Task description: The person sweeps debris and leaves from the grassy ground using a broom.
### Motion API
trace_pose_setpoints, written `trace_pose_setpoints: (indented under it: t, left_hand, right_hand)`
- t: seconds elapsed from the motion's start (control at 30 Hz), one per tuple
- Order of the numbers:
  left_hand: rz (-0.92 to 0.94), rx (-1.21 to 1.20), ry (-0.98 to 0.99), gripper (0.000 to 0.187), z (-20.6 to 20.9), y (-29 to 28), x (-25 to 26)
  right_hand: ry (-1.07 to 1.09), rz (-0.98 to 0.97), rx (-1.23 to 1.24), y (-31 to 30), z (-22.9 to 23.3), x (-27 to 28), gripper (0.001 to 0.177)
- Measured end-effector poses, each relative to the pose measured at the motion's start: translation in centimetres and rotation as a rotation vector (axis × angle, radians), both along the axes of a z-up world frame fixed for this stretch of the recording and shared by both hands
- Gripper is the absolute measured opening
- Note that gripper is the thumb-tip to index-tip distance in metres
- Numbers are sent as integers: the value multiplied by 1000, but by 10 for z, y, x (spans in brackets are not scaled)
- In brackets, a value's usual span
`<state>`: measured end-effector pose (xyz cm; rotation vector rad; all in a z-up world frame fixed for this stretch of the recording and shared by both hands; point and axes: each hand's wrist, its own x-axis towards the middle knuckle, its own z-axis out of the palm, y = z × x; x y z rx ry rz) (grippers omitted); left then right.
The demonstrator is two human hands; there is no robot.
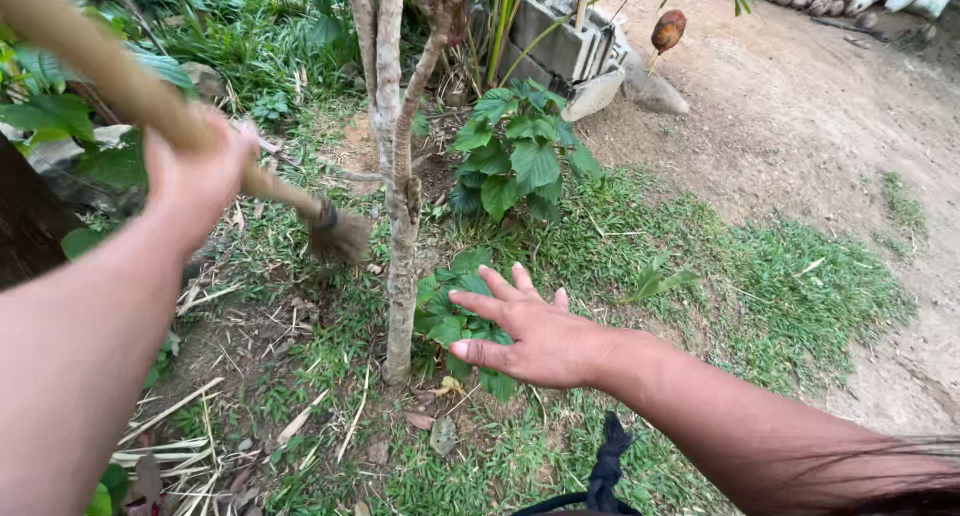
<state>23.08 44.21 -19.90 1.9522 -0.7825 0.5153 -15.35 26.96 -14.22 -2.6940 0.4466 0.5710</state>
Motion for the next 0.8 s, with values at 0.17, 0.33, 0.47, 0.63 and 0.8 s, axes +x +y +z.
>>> trace_pose_setpoints:
  t: [0.17,0.33,0.47,0.63,0.8]
  left_hand:
    - [-95,222,468,22,-9,25,-33]
    - [-305,-604,130,20,96,6,-52]
    - [-445,-726,-28,13,124,1,-56]
    - [-67,-263,-97,26,-4,35,-88]
    - [-60,-271,478,17,6,68,-131]
  right_hand:
    - [21,8,-13,-2,-1,-7,84]
    - [-8,-28,-7,-6,1,-4,84]
    - [-3,4,-28,0,-4,-1,85]
    - [-36,24,-16,6,-7,-2,84]
    - [-10,32,-43,2,-13,-18,83]
